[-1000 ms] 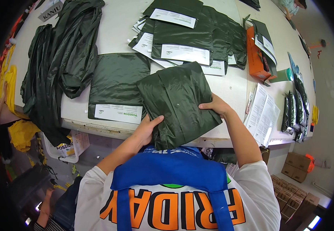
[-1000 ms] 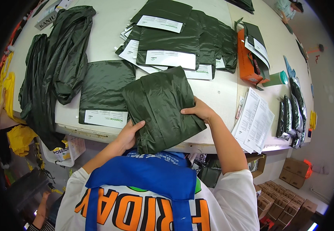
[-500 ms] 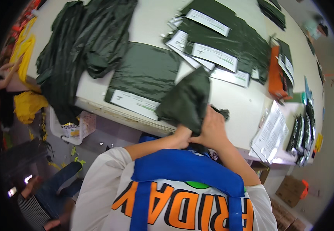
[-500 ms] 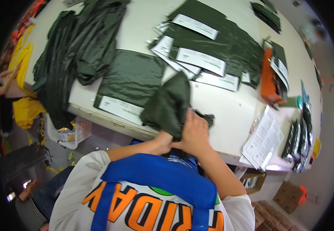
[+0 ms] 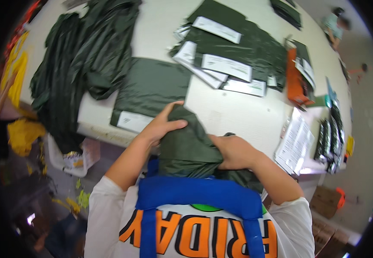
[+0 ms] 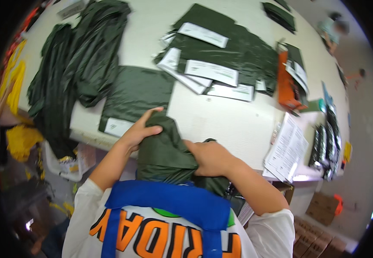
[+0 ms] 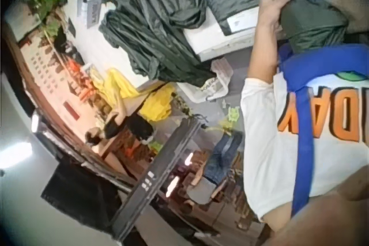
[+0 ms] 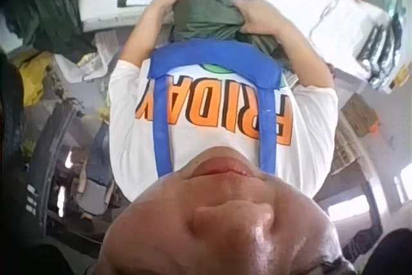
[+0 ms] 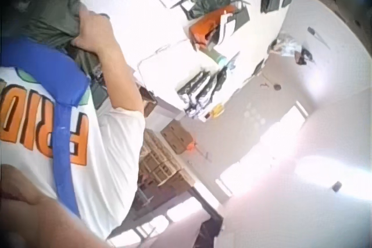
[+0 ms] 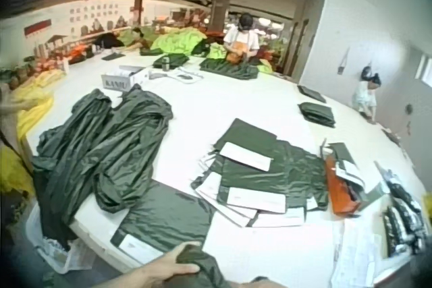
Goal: The person folds a green jacket on a white table. They smooth the fabric, fold the sleeves and body, and place the folded jacket on a stack of similar items.
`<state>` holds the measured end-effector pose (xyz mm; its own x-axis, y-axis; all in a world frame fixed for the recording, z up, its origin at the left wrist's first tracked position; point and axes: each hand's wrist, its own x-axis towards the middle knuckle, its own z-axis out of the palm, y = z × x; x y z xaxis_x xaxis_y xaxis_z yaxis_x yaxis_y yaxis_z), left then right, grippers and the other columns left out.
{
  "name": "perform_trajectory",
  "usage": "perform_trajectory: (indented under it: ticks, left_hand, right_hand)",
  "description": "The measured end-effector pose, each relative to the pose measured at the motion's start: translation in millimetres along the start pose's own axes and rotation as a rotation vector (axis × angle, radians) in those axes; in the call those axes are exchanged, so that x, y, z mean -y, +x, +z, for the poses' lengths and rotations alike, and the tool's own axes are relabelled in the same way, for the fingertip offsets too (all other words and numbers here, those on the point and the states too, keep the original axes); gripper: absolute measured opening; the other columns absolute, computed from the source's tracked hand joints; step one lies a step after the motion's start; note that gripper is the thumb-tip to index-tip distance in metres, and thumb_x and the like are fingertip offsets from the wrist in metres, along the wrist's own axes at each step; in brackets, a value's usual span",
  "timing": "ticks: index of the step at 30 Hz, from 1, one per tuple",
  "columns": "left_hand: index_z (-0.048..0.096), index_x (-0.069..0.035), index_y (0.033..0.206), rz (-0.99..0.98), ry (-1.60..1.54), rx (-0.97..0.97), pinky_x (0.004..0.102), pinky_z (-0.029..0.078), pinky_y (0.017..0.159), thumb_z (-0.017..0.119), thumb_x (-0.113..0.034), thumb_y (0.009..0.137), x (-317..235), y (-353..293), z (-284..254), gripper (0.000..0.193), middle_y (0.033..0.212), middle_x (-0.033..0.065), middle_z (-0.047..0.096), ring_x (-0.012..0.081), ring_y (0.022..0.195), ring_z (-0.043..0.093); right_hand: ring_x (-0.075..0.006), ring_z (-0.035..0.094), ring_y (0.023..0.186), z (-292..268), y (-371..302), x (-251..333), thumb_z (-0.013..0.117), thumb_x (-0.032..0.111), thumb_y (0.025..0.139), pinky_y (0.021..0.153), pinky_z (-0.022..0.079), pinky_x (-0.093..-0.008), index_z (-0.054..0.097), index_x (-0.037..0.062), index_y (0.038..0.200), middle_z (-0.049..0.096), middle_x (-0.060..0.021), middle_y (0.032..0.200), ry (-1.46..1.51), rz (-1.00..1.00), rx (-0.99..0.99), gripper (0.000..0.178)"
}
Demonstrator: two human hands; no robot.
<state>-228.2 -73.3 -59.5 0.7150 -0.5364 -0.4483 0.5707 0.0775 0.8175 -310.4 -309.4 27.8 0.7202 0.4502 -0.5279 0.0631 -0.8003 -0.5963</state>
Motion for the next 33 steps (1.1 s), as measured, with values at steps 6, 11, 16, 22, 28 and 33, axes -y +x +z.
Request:
perform_trajectory:
  ticks: [6,11,16,22,28,33]
  left_hand:
    - [0.056,-0.007,0.100,0.184,0.020,0.216,0.0365,0.036,0.104,0.062,0.005,0.073,72,-37,-46,0.030,0.132,0.0137,0.051,0.0241,0.119,0.050]
    - [0.049,-0.005,0.130,0.310,0.374,-0.151,0.0367,0.028,0.108,0.062,-0.010,0.080,35,-13,-97,0.052,0.133,0.0103,0.051,0.0219,0.128,0.042]
    - [0.044,-0.010,0.134,-0.001,1.503,-0.968,0.0474,0.034,0.102,0.064,-0.033,0.084,55,25,-179,0.059,0.137,0.0167,0.042,0.0371,0.124,0.041]
    - [0.042,0.003,0.129,0.031,0.753,-0.722,0.0302,0.047,0.071,0.069,-0.018,0.079,61,7,-191,0.060,0.085,0.0088,0.061,0.0180,0.078,0.058]
    - [0.057,-0.008,0.108,0.145,0.614,-0.758,0.0308,0.050,0.075,0.065,-0.017,0.084,68,-9,-107,0.027,0.105,0.0065,0.055,0.0170,0.092,0.056]
    - [0.056,-0.010,0.119,0.633,1.505,-0.553,0.0368,0.048,0.083,0.071,-0.016,0.074,63,-12,-53,0.048,0.115,0.0111,0.051,0.0295,0.100,0.055]
  right_hand:
    - [-0.0406,0.062,0.085,20,-13,-25,0.072,0.020,0.066,0.077,0.049,-0.0437,0.031,0.0108,0.136,0.064,-0.0224,0.088,0.199,0.187,0.040,0.082]
    - [-0.0396,0.062,0.083,25,-19,-19,0.072,0.022,0.066,0.075,0.049,-0.0449,0.037,0.0110,0.132,0.065,-0.0197,0.089,-0.006,0.208,-0.078,0.076]
    - [-0.0423,0.060,0.085,23,-30,-37,0.070,0.023,0.066,0.076,0.048,-0.0466,0.038,0.0115,0.131,0.063,-0.0229,0.092,0.042,0.231,-0.265,0.074]
    - [-0.0435,0.060,0.090,21,-39,-53,0.070,0.024,0.065,0.078,0.048,-0.0479,0.037,0.0089,0.131,0.063,-0.0246,0.098,0.075,0.378,-0.348,0.075]
    - [-0.0407,0.058,0.099,19,-41,-77,0.070,0.015,0.063,0.085,0.046,-0.0430,0.039,0.0041,0.130,0.063,-0.0238,0.100,0.002,0.313,-0.541,0.074]
    - [-0.0428,0.060,0.097,15,-34,-77,0.069,0.012,0.067,0.085,0.047,-0.0427,0.039,0.0029,0.130,0.064,-0.0252,0.099,0.274,0.337,-0.477,0.071]
